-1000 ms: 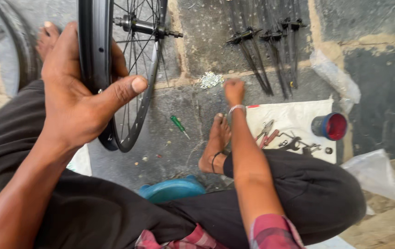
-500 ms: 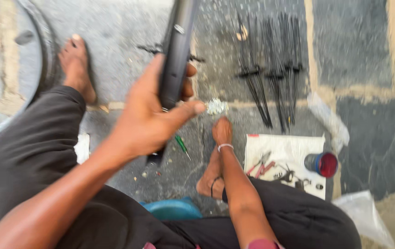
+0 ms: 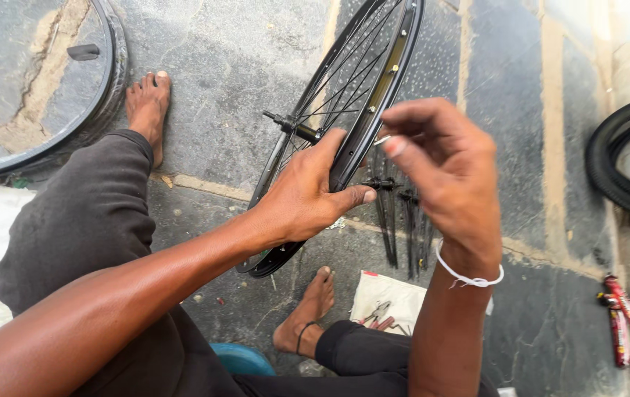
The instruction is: The person is lacing a bicycle wheel by inserting spokes into the rim and hub. They use a green screwdriver to tighten the spoke nipples and adjust the tension of the spokes. The person works on the wheel while sitting on the ground.
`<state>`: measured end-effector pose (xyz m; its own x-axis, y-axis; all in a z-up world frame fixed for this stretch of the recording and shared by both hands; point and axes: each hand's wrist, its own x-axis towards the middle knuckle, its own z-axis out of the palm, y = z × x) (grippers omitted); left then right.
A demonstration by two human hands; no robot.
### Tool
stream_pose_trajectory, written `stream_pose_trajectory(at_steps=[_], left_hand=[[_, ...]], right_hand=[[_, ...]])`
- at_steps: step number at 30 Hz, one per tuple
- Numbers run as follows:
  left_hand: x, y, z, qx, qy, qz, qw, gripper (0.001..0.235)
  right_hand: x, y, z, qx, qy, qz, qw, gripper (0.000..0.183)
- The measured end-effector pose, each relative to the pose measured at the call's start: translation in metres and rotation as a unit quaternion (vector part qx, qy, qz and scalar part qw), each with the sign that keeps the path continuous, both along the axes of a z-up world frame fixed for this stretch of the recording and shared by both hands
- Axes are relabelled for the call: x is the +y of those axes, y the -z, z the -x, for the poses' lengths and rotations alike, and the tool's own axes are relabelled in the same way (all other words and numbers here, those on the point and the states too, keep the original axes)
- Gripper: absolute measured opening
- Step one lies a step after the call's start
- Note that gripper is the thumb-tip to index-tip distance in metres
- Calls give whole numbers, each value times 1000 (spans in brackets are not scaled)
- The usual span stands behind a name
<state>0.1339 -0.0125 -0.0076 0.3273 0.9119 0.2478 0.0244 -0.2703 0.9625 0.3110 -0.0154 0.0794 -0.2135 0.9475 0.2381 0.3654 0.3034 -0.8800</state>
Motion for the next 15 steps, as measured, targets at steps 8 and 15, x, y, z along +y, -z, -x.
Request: stream_pose_trajectory(at_steps=[8,15], left_hand=[[2,2,-3,24,-16,-17,999,52],[2,-3,-1,24,-7,-5,1000,49]], right_hand=[[12,-2,13,-103,-68,24,992,32],[13,1,16,-122,-36,17,992,31]])
